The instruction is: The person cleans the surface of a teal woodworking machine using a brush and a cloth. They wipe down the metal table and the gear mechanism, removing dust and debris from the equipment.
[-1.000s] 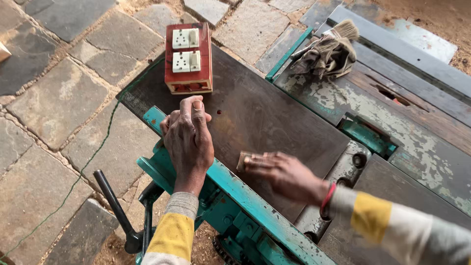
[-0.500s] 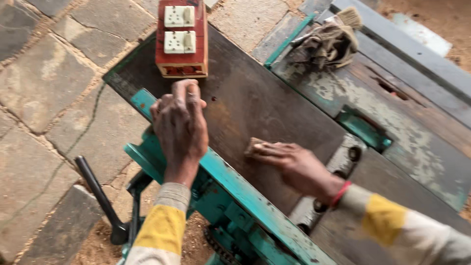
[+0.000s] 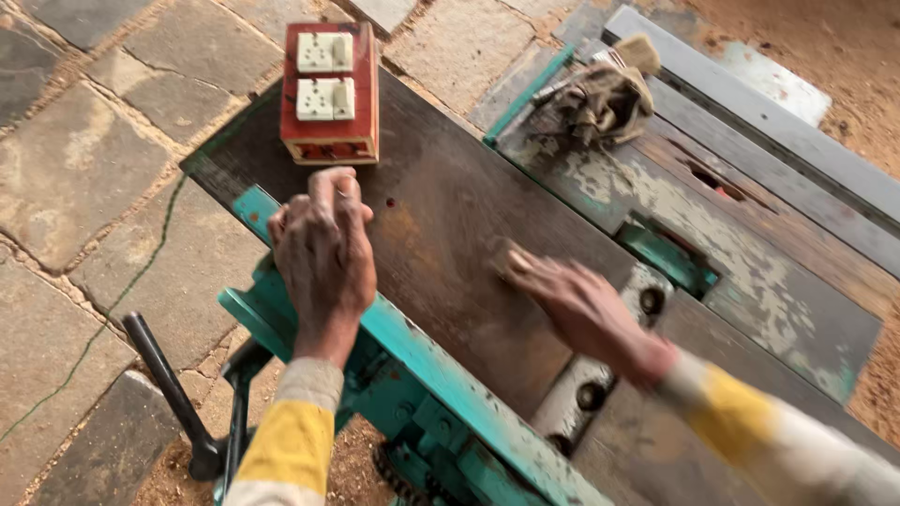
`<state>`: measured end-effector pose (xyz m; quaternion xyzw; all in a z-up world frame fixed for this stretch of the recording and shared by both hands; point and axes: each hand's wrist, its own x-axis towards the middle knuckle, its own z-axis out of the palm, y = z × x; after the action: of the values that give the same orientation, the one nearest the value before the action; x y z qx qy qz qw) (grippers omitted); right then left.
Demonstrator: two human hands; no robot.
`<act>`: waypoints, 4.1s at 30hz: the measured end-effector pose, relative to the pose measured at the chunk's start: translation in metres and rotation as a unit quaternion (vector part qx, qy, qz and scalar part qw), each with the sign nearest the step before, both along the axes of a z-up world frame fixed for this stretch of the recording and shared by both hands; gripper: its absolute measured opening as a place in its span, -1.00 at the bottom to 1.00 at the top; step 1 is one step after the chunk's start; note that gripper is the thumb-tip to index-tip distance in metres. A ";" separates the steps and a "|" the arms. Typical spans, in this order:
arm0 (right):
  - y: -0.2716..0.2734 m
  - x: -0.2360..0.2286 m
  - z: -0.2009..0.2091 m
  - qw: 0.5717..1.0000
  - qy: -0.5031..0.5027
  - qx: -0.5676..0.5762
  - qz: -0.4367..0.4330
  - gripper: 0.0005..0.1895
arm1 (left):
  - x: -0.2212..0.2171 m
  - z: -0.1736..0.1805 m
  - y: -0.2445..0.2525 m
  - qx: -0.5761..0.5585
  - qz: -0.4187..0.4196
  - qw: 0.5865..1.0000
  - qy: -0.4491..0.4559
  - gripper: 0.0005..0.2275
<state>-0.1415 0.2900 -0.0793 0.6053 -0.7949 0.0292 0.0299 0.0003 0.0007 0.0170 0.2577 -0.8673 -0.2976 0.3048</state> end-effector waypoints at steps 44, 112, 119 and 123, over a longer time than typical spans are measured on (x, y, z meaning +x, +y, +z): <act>0.005 0.052 0.006 0.993 -0.056 0.030 0.097 -0.33 | 0.001 -0.005 0.001 0.042 0.017 0.999 0.006 -0.57; -0.189 0.018 0.024 0.988 -0.133 -0.019 0.079 -0.66 | 0.009 0.012 0.007 0.065 0.003 0.997 0.040 -0.48; -0.066 0.048 0.010 0.984 -0.124 -0.060 0.112 -0.27 | 0.004 0.001 0.003 0.052 0.002 0.998 0.033 -0.44; -0.141 0.013 -0.001 0.970 -0.125 -0.170 0.124 -0.46 | 0.004 0.003 0.003 0.065 0.006 0.997 0.029 -0.43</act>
<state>-0.1286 0.1491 -0.0804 0.6768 -0.6945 0.2424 0.0288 0.0044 0.0039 0.0198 0.2733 -0.8354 -0.3587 0.3141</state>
